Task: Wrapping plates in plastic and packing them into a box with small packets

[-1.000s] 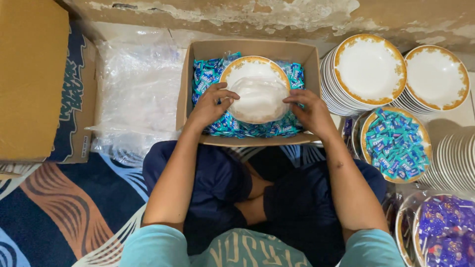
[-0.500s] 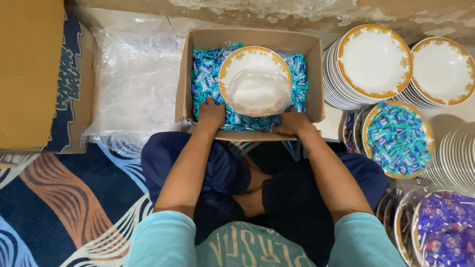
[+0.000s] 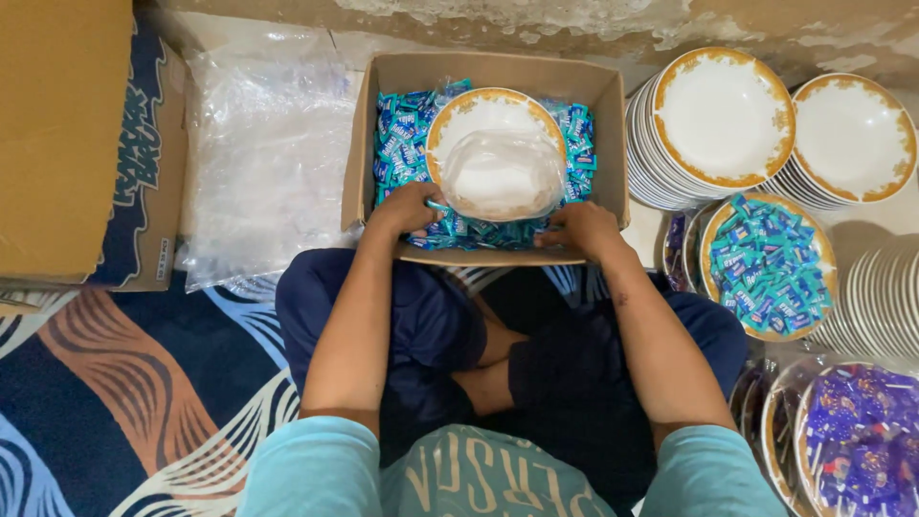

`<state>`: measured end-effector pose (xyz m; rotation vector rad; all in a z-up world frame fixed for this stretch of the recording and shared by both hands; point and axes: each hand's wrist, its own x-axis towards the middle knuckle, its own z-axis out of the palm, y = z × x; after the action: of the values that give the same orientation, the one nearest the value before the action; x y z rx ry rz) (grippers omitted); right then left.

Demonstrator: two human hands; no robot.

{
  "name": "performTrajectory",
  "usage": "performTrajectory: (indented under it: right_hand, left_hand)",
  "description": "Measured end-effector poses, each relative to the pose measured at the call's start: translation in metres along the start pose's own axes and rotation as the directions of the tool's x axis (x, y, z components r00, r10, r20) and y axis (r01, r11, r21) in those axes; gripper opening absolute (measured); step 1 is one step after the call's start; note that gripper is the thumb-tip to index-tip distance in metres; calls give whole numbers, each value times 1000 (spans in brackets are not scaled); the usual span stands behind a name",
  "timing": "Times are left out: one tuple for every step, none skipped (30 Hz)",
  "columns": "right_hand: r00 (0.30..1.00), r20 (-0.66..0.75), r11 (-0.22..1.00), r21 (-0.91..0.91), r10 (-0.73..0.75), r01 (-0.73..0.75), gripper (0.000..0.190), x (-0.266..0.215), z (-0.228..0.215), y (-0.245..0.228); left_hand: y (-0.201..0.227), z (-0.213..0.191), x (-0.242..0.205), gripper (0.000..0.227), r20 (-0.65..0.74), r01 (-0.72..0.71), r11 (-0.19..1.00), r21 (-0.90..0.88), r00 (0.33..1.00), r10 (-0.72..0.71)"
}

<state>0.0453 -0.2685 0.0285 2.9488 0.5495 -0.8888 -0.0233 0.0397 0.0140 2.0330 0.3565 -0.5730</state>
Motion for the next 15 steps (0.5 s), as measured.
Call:
performTrajectory:
  right_hand:
    - [1000,-3,1000,1,3,-3,43,-1,0,1]
    - [1000,-11,1000,22,10,-9,45,-1,0,1]
    - [1000,-16,999,43,14,-13,49,-1,0,1]
    - [1000,-16,999,43,14,-13,49,-3,1,0]
    - [1000,-20,998,58,20,-19,51,-3,2,0]
    - [999,-24,997,74,26,-24,53,-4,2,0]
    - [999,-27,997,73,26,-24,53,-11,-6,-3]
    - [998,-47,993,111,50,-45,57,-19,-14,-5]
    - [995,-60,987,149,75,-65,61,-27,-20,-8]
    - [995,-59,987,148,75,-65,61,-21,-12,0]
    - [999,-33,824,566,33,-8,44,-15,-5,9]
    - [999,-29,491,870,-16,34,35,-8,2,18]
    - [999,-32,492,870,-15,35,35,-7,-1,17]
    - [999,-9,238,971,-45,19,29,-6,-4,16]
    - [997,7,-34,999,-81,-9,27,-6,-5,15]
  left_hand:
    - [-3,0,3,32,1,-4,1000,1,1000,4]
    - [-6,1,6,30,-27,-3,1000,-21,1000,3]
    - [-10,1,9,29,-55,0,999,-44,999,-3]
    - [-9,0,7,29,-54,0,999,-44,999,-2]
    - [-8,-1,5,32,-57,20,998,-52,998,-23]
    - [-6,-2,4,34,-59,41,997,-60,997,-44]
    - [-12,-1,10,34,-61,38,998,-59,997,-41]
    - [-18,0,16,37,-80,61,997,-36,995,-64]
    - [-26,2,21,40,-97,89,996,-16,991,-90]
    - [-27,-2,21,40,-96,90,996,-17,991,-91]
    - [-27,-6,22,42,-57,64,986,-153,996,-73]
    - [-28,-10,23,43,-21,41,957,-287,999,-50]
    - [-8,-14,4,43,-22,38,957,-288,999,-47]
    - [13,-17,-16,44,27,-11,903,-430,999,25]
    - [32,-19,-36,45,66,-48,825,-563,993,102]
